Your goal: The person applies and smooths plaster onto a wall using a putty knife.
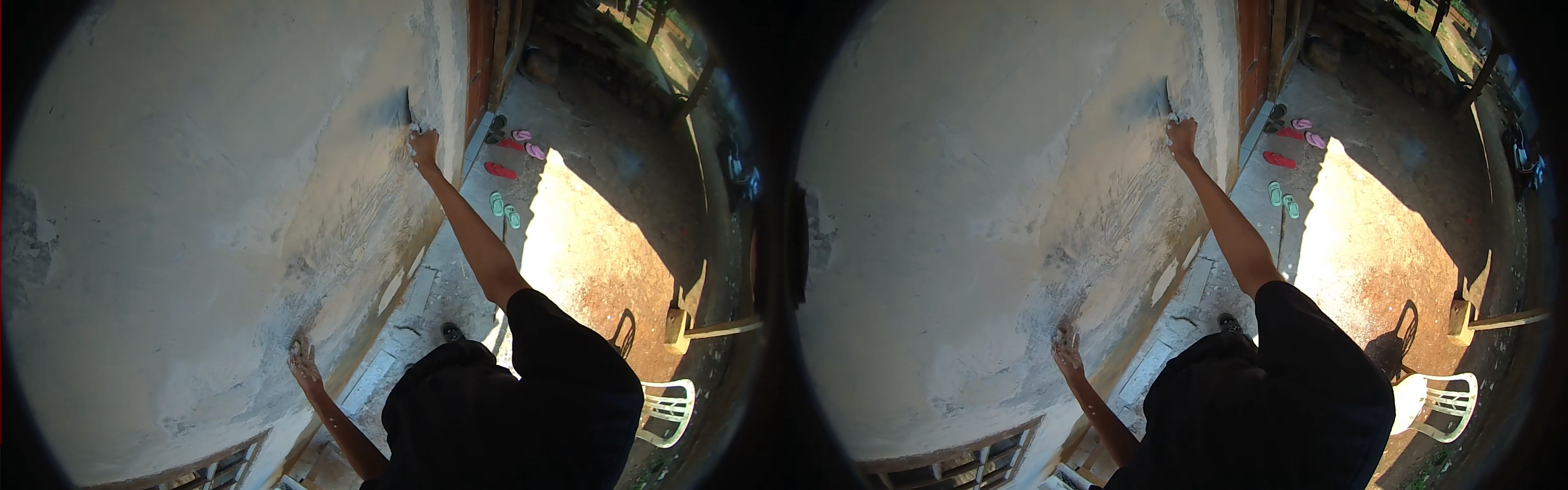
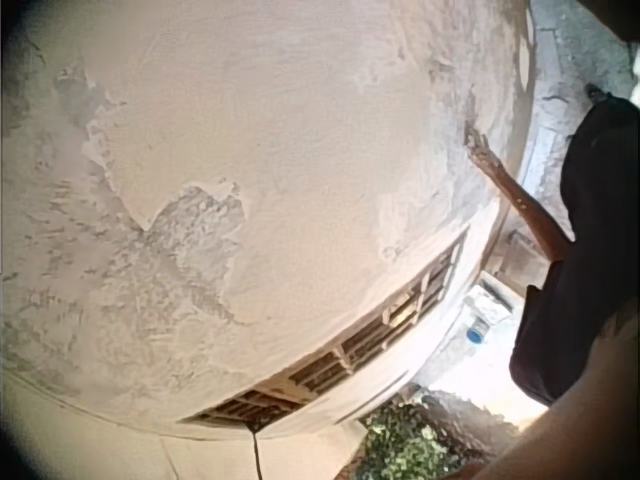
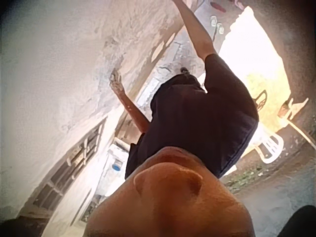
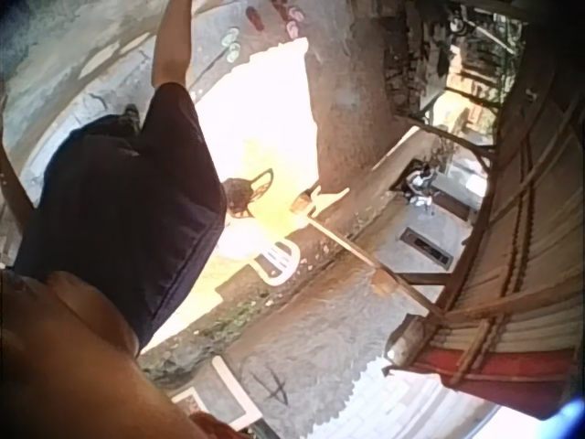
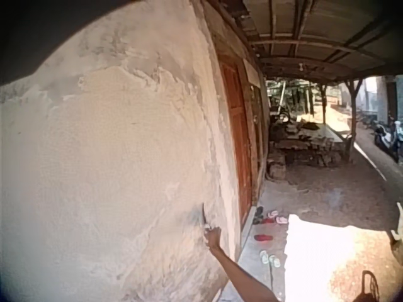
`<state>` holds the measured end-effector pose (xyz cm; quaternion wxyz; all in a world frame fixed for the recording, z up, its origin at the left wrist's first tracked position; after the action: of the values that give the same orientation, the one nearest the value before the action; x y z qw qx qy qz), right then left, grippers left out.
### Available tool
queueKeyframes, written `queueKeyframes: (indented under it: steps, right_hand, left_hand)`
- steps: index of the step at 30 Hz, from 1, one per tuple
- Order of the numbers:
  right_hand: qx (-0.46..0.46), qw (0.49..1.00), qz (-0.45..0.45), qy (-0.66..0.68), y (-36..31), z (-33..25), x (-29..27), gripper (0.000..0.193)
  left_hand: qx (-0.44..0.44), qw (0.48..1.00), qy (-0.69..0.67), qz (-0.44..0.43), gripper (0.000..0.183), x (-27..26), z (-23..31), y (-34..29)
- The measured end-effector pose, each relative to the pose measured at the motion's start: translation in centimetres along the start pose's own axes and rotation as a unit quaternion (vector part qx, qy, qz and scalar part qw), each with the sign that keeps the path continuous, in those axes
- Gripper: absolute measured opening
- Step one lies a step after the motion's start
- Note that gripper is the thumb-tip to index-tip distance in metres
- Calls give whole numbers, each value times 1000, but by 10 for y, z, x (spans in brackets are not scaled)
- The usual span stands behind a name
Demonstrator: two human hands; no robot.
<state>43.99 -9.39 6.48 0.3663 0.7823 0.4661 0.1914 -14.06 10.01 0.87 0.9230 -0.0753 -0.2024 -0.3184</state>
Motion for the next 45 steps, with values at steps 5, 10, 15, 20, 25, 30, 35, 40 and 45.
queueKeyframes:
  steps: [5, 10, 15, 20, 25, 30, 35, 40, 45]
  right_hand:
    - [365, 866, -256, 226, -133, -159, -38, 31]
    - [295, 878, -309, 216, -186, -173, -85, 38]
    - [407, 884, -83, 216, -33, -72, -64, 20]
    - [284, 945, 4, 163, 123, -25, -22, 28]
    - [230, 963, -62, 125, 101, -14, 28, 21]
    - [296, 895, -163, 291, -25, -130, -5, 9]
    - [359, 846, -342, 194, -196, -204, -54, 44]
    - [202, 795, -488, 297, -281, -277, -126, 42]
    - [313, 824, -432, 190, -276, -165, -122, 27]
  left_hand:
    - [34, 999, -21, 38, 48, -26, 5, -16]
    - [-6, 996, -10, 85, 51, -31, 1, -10]
    - [2, 997, 9, 80, 49, -32, -2, -8]
    - [21, 996, 27, 78, 50, -29, -2, -10]
    - [35, 997, -5, 72, 52, -37, -13, -8]
    - [16, 994, 21, 103, 49, -39, -9, -11]
    - [66, 996, 11, 53, 48, -20, -2, -7]
    - [21, 997, 1, 73, 45, -22, 0, -9]
    - [8, 997, -27, 73, 39, -10, 1, -2]
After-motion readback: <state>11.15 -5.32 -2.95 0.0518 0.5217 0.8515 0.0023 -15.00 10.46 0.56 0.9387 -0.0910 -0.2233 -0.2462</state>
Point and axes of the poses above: each hand's wrist, its own y-axis towards the middle knuckle, its own x-axis out of the palm, z = x × y, the point moved 4 cm from there along y, towards the middle knuckle, and after that the axes turned 7 degrees about z, right-handed, at the moved point
